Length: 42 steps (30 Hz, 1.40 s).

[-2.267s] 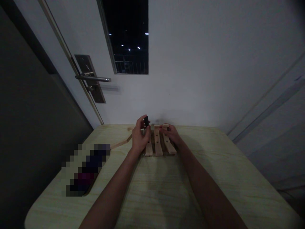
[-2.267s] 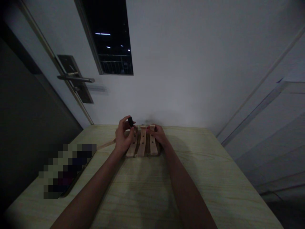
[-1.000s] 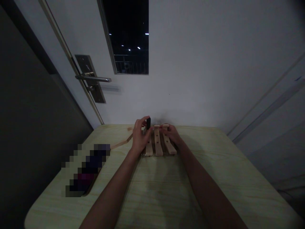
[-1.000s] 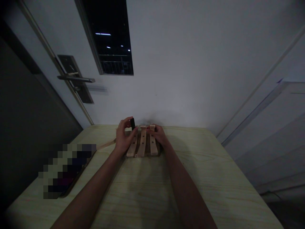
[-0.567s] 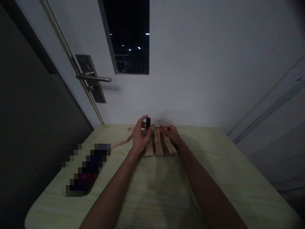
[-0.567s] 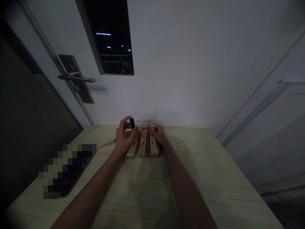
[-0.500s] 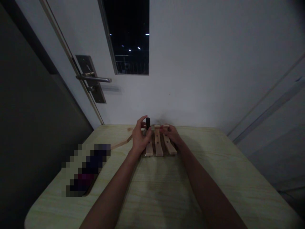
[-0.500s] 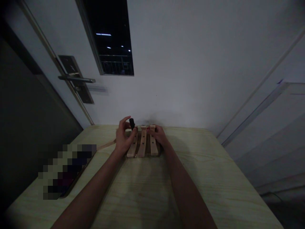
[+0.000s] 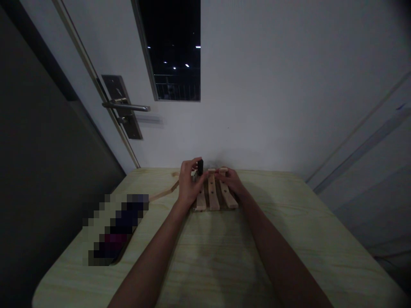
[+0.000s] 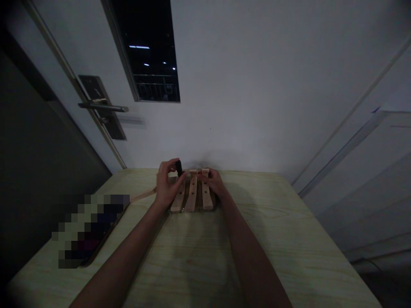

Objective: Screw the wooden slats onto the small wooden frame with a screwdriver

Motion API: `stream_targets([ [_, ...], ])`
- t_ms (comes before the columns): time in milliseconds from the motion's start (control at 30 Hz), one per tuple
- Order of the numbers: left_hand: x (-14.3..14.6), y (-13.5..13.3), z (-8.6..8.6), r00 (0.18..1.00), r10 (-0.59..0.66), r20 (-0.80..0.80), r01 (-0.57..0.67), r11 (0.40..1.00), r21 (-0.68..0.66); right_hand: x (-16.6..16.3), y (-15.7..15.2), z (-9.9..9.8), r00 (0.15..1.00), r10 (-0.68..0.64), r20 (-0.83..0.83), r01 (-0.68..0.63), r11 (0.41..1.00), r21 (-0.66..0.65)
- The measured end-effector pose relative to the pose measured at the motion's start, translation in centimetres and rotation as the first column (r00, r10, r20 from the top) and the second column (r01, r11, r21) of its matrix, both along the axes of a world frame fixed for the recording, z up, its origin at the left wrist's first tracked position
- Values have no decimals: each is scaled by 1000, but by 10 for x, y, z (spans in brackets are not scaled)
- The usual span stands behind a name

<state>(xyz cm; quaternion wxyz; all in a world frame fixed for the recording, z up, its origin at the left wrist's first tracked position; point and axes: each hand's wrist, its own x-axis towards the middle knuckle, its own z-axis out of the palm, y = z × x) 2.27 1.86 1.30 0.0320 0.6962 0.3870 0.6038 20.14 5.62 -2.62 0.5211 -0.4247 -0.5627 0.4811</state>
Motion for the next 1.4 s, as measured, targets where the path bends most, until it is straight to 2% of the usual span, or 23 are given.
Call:
stream_targets([
  [200,0,-2,1,999,34,-13,-34,999,2,1,0,0,999,-13,40,12,999,36],
  [433,1,-4,2,999,32,-3,-32,999,-39,-1,-1,0,999,27,-30,-27,1000,-9],
  [867,-1,-2,-2,997,-75,-15,74,996,-47,0,2,-3,1000,8,-6,-8,1000,19],
  [1000,-1,-2,0,999,-3,-51,4,1000,7,0,1,-2,1000,0,-6,0,1000,4],
  [1133,-2,-1,1,997,65,-30,-65,998,-9,0,0,-1,1000,-2,6,2,1000,14],
  [1400,1,-2,-2,998,6,70,-2,998,-65,1,2,-2,1000,-10,29,10,1000,18],
])
